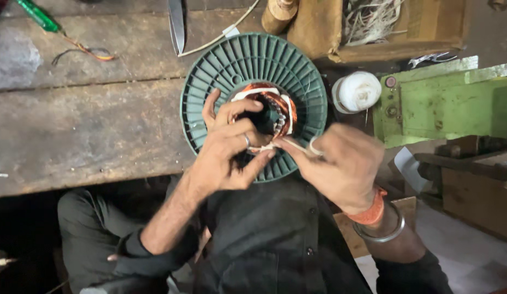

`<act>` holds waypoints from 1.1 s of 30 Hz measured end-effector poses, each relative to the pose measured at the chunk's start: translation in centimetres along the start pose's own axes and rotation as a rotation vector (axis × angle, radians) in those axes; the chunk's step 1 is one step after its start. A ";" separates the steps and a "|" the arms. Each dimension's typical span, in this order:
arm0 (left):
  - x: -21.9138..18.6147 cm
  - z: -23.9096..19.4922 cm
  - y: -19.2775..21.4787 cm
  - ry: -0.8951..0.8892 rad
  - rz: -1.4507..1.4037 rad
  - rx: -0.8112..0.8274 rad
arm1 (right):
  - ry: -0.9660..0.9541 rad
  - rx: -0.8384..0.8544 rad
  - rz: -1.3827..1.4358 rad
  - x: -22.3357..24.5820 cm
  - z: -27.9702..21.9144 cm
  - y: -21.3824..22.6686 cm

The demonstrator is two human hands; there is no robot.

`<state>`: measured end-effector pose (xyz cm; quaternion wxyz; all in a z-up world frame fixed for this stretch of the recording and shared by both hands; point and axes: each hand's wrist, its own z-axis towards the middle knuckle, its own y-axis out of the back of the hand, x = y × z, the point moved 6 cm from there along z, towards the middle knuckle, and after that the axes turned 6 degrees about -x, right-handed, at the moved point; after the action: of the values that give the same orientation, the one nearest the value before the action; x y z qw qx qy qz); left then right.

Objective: The person sits on the floor and ties white string around the copper windings of a motor stator to secure them. They repeatedly wrap, pull, and knot the string around the stator slots while holding the component steady.

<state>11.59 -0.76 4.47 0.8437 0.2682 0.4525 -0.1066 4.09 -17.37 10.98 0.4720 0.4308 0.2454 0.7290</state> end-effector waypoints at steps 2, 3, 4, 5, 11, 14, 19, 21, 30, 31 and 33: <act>0.3 -0.1 -0.1 -0.014 -0.006 0.010 | -0.166 0.060 0.038 -0.5 0.7 -0.8; 0.2 -0.4 -0.2 -0.016 -0.007 0.011 | -0.205 0.066 0.067 -0.3 0.8 -0.6; 0.0 -0.7 -0.4 -0.005 -0.023 0.025 | -0.245 0.072 0.095 0.1 0.7 -0.1; 0.2 -0.4 -0.1 -0.007 -0.021 0.035 | -0.273 0.062 0.133 0.1 1.0 -0.2; 0.9 -0.2 -0.3 -0.058 -0.028 0.047 | -0.618 0.245 0.151 -3.8 -5.9 -1.2; 0.3 -0.6 -0.3 -0.043 0.011 0.051 | -0.757 0.078 0.455 -6.5 -9.9 -3.4; -1.1 0.6 0.4 -0.057 0.088 0.051 | -0.834 0.245 0.771 -7.4 -10.1 -4.1; -1.4 0.6 0.0 -0.033 0.149 0.039 | -0.789 0.249 0.730 -7.0 -8.6 -3.5; -1.6 -1.1 -2.0 0.020 0.258 -0.135 | -0.664 0.423 0.332 -6.6 -3.3 -5.1; -1.3 -1.2 -1.9 0.026 0.223 -0.147 | -0.698 0.440 0.387 -6.5 -3.2 -5.4; -0.8 -1.3 -2.0 0.037 0.150 -0.174 | -0.740 0.447 0.489 -6.3 -3.1 -5.7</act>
<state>9.39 -1.80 3.82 0.8610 0.2289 0.4542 0.0017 5.31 -20.43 2.53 0.2388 0.7963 0.1035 0.5460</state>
